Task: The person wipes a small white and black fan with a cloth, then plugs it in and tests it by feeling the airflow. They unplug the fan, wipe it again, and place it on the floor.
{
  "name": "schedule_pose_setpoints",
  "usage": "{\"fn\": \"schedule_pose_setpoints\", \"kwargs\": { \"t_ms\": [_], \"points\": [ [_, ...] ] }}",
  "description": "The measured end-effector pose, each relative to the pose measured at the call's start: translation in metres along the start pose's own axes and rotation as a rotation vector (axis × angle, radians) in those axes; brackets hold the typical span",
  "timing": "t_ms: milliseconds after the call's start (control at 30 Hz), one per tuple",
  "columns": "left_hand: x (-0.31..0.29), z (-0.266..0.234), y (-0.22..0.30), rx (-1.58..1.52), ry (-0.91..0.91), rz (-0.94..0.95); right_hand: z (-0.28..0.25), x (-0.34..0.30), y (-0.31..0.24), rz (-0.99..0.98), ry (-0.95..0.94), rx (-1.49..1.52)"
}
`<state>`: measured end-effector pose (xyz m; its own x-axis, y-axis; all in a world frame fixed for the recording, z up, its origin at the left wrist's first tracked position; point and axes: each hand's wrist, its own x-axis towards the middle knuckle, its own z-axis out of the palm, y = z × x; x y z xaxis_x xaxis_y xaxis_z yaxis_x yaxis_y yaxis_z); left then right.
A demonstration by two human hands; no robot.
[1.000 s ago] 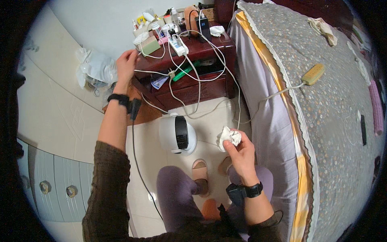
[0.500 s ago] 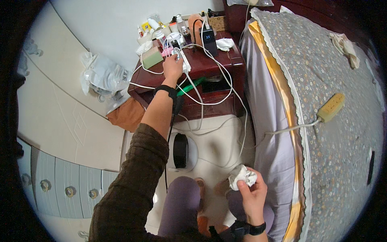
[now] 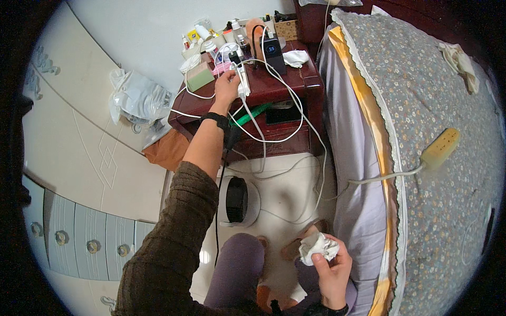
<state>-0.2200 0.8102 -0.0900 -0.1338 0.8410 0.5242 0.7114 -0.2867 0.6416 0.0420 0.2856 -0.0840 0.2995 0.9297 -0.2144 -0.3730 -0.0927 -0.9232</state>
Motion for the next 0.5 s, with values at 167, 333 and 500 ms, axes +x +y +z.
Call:
{"fn": "schedule_pose_setpoints", "kwargs": {
  "t_ms": [167, 333, 500],
  "points": [
    [0.008, -0.003, -0.005, -0.088, -0.059, 0.058, -0.001, 0.000, 0.001, 0.066, -0.004, -0.014],
    [0.014, -0.007, -0.008, -0.061, -0.101, 0.172, 0.000, 0.000, -0.001, 0.055, -0.013, -0.018],
    [0.007, -0.004, 0.001, 0.052, 0.001, 0.317, 0.001, 0.000, -0.005, 0.050, -0.008, -0.027]
  ]
}}
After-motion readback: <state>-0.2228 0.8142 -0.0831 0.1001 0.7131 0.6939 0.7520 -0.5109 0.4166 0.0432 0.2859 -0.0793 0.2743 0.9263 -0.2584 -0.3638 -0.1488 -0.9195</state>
